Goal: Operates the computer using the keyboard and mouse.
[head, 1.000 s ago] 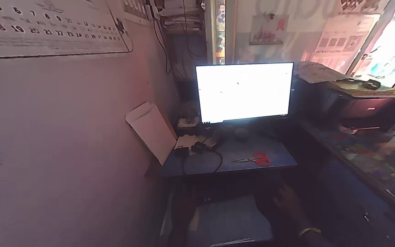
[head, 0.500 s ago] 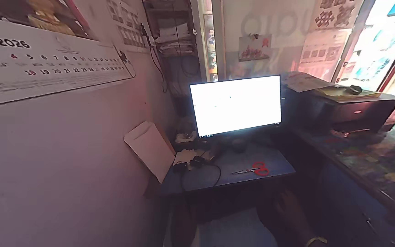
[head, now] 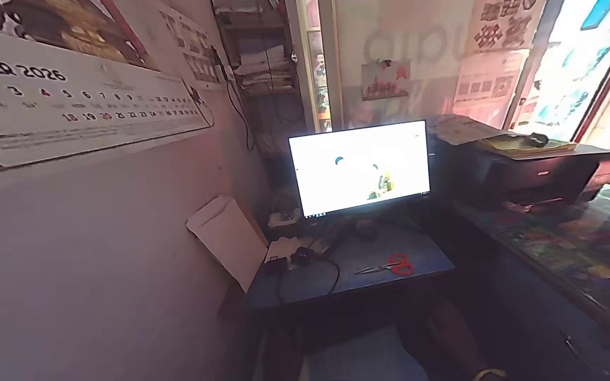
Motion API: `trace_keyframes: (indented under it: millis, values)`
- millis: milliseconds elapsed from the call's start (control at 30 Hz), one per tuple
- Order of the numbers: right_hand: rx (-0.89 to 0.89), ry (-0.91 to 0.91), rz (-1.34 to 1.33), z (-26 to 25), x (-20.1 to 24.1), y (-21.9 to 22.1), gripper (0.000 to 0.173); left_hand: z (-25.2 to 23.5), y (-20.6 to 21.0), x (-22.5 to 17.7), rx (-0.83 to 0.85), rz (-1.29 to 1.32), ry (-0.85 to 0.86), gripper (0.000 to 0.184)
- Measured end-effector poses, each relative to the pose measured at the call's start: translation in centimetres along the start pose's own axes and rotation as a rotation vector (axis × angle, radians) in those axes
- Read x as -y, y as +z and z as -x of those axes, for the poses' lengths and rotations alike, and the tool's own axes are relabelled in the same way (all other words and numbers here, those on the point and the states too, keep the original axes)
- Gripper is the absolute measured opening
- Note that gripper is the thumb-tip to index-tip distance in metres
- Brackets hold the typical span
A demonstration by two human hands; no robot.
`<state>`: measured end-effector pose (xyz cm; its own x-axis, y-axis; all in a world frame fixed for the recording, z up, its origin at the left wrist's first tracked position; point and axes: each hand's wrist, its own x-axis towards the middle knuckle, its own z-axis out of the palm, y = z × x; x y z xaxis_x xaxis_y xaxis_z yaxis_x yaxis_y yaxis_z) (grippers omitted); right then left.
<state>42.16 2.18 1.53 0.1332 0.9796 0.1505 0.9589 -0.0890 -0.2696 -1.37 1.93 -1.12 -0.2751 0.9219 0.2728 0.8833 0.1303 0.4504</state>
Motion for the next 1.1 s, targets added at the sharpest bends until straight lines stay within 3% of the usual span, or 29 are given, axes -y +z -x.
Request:
trace_keyframes:
  millis: [333,433,567,900,1000,1100]
  values:
    - [-0.025,-0.129,-0.052,0.0,0.6,-0.4,0.047,0.3,-1.0,-0.9,-0.049,0.034,-0.046,0.066]
    - [-0.044,-0.154,-0.096,0.3,0.5,-0.5,0.048,0.1,-0.6,-0.8,-0.028,-0.068,-0.081,0.070]
    - [-0.097,-0.217,-0.069,-0.1,-0.1,0.4,0.045,0.3,-1.3,-1.3,-0.028,0.039,-0.091,0.069]
    - [0.015,-0.126,-0.102,0.7,0.6,-1.1,0.048,0.0,-0.9,-1.2,-0.021,-0.026,-0.081,0.067]
    - [0.030,-0.122,-0.087,0.5,0.2,-0.9,0.051,0.2,-2.8,-2.7,0.048,-0.020,-0.089,0.067]
    - [0.121,-0.131,-0.095,0.9,0.5,-2.2,0.053,0.1,-2.0,-2.5,-0.029,-0.078,-0.004,0.060]
